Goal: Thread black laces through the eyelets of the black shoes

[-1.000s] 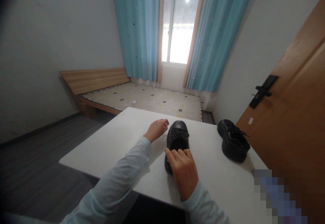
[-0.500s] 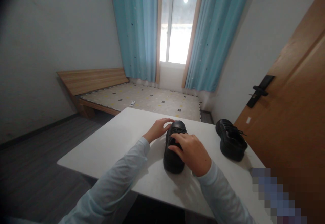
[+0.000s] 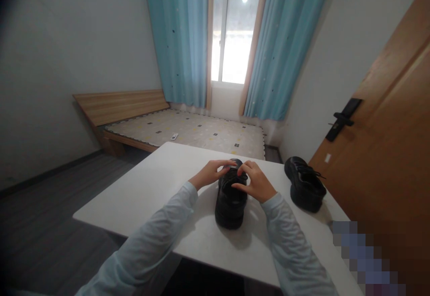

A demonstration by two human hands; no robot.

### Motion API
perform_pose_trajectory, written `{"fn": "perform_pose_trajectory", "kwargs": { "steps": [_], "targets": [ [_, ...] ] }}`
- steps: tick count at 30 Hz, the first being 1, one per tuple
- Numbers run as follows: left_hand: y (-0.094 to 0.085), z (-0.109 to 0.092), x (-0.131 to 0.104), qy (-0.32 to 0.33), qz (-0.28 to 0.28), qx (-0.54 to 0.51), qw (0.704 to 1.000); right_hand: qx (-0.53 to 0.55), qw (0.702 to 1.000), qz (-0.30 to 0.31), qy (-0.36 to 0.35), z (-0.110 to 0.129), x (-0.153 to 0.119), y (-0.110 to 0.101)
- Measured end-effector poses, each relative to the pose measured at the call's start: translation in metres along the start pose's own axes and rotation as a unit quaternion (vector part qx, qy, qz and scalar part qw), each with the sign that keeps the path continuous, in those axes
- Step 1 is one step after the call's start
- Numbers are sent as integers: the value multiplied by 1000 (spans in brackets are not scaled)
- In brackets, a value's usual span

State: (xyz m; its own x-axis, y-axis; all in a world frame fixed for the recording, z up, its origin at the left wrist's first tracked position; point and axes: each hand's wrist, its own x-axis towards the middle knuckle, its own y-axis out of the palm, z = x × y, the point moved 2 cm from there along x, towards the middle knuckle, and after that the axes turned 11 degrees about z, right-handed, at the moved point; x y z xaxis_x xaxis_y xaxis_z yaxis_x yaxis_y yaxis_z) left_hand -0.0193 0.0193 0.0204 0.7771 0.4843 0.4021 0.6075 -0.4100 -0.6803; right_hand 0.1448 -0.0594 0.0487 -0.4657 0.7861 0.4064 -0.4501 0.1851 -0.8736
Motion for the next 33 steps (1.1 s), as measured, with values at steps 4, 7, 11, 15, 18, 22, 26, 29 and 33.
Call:
{"fn": "perform_pose_trajectory", "kwargs": {
  "steps": [4,7,11,15,18,22,26,29,33],
  "targets": [
    [3,-2,0,-7,22,0,1000,31,999,-30,-15,3,0,5],
    [5,-3,0,-20,41,2,999,61,996,-56,-15,3,2,8],
    [6,-4,0,-18,50,-16,998,105,993,-57,-17,-1,1,10],
    [6,-5,0,-7,47,-34,998,161,985,-56,6,-7,-2,11],
    [7,-5,-1,4,50,-45,998,195,978,-74,29,-10,-3,11],
    [7,-5,-2,10,56,-52,997,184,976,-108,34,-8,-3,9],
    [7,-3,-2,12,57,-57,997,215,967,-125,62,-7,-3,10],
    [7,-2,-2,15,60,-63,996,266,952,-132,78,-10,-4,10],
    [6,-2,-2,-2,68,-70,995,338,923,-157,99,-17,-7,6]
  ]
}}
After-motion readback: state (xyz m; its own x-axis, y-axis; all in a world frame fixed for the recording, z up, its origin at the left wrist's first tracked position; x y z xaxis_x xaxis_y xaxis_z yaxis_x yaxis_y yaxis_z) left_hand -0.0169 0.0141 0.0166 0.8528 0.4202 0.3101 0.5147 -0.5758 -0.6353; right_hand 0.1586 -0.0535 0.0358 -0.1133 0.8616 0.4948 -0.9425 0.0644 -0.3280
